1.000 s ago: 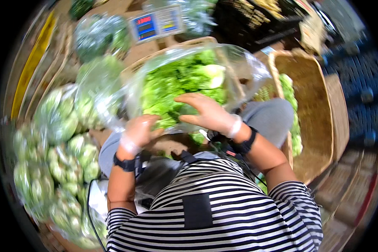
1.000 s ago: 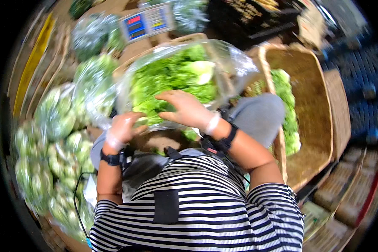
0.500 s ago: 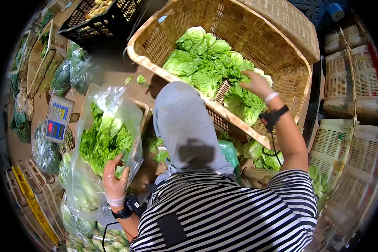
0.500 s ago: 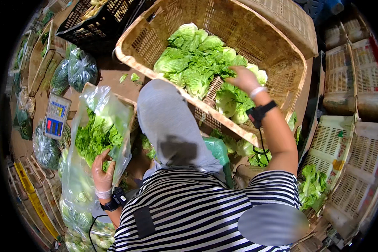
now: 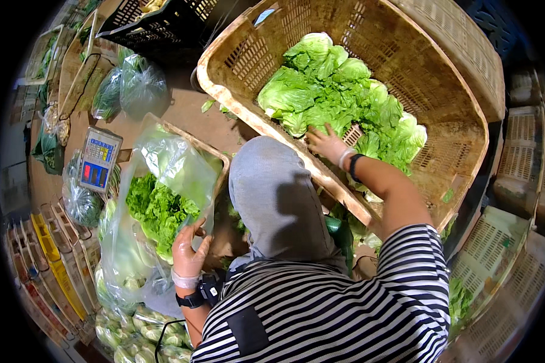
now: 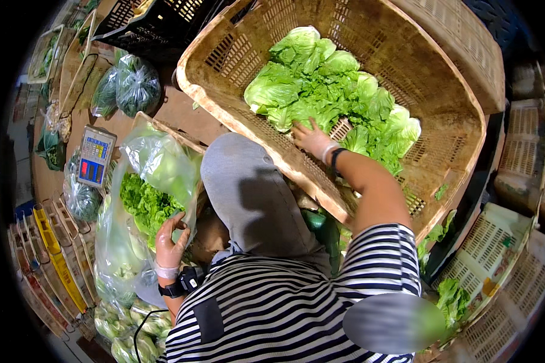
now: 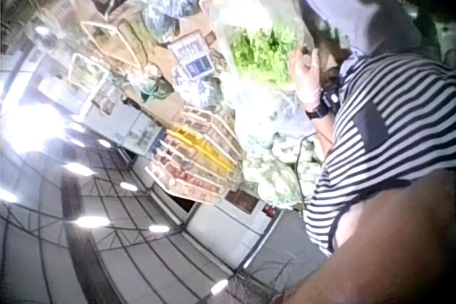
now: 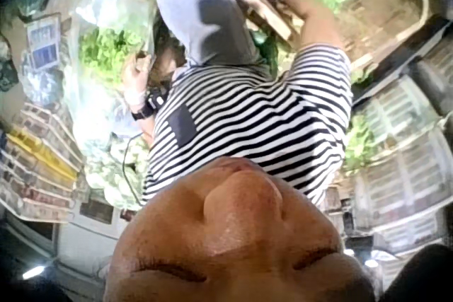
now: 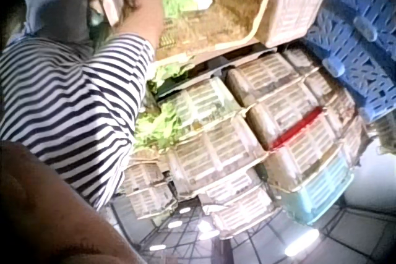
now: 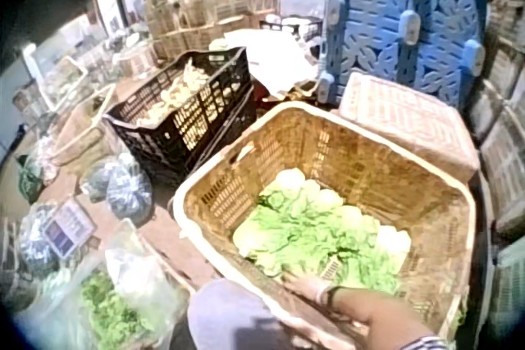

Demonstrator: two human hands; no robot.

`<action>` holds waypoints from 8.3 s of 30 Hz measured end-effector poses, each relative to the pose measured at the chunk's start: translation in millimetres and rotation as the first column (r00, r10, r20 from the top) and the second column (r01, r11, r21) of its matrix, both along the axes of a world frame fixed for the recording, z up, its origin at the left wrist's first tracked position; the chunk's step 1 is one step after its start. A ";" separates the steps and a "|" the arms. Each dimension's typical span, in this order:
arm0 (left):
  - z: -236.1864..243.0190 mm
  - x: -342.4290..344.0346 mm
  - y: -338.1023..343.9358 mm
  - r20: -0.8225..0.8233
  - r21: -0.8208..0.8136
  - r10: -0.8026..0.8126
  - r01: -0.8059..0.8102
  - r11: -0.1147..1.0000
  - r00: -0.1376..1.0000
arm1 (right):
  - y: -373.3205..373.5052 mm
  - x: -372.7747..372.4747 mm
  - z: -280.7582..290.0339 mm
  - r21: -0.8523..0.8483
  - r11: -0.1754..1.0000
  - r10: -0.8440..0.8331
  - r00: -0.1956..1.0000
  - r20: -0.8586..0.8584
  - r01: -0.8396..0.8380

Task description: The person sorts heads of lettuce by hand, removes damaged outer leaves, and places the cleaned lettuce into plastic bags and crates.

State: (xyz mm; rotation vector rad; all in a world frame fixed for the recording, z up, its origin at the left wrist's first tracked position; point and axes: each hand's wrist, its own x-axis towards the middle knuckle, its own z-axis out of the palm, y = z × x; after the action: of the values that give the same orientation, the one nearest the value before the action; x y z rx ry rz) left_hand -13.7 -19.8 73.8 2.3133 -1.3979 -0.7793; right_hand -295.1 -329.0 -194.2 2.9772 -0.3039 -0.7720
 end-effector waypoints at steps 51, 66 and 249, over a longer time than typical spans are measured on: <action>-11.2 -3.6 31.5 -0.876 -0.234 -0.445 -0.642 0.730 -0.187 | 202.0 52.1 311.3 0.945 0.019 -0.964 0.245 0.104 -0.328; -36.1 -18.1 14.7 -0.843 -0.052 -0.387 -0.659 0.750 -0.375 | 192.4 61.4 291.7 0.681 0.720 -0.689 0.026 0.724 0.129; 9.7 -38.5 8.8 -0.953 -0.303 -0.200 -0.654 0.693 0.230 | 197.6 60.6 261.8 0.963 0.231 -0.971 0.031 0.237 -0.135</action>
State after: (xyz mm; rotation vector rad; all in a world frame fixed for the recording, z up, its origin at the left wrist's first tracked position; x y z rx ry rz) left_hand -52.1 -11.0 83.5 0.9308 -0.4606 -1.0426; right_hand -234.5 -131.4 67.6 3.5116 -1.8056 2.0247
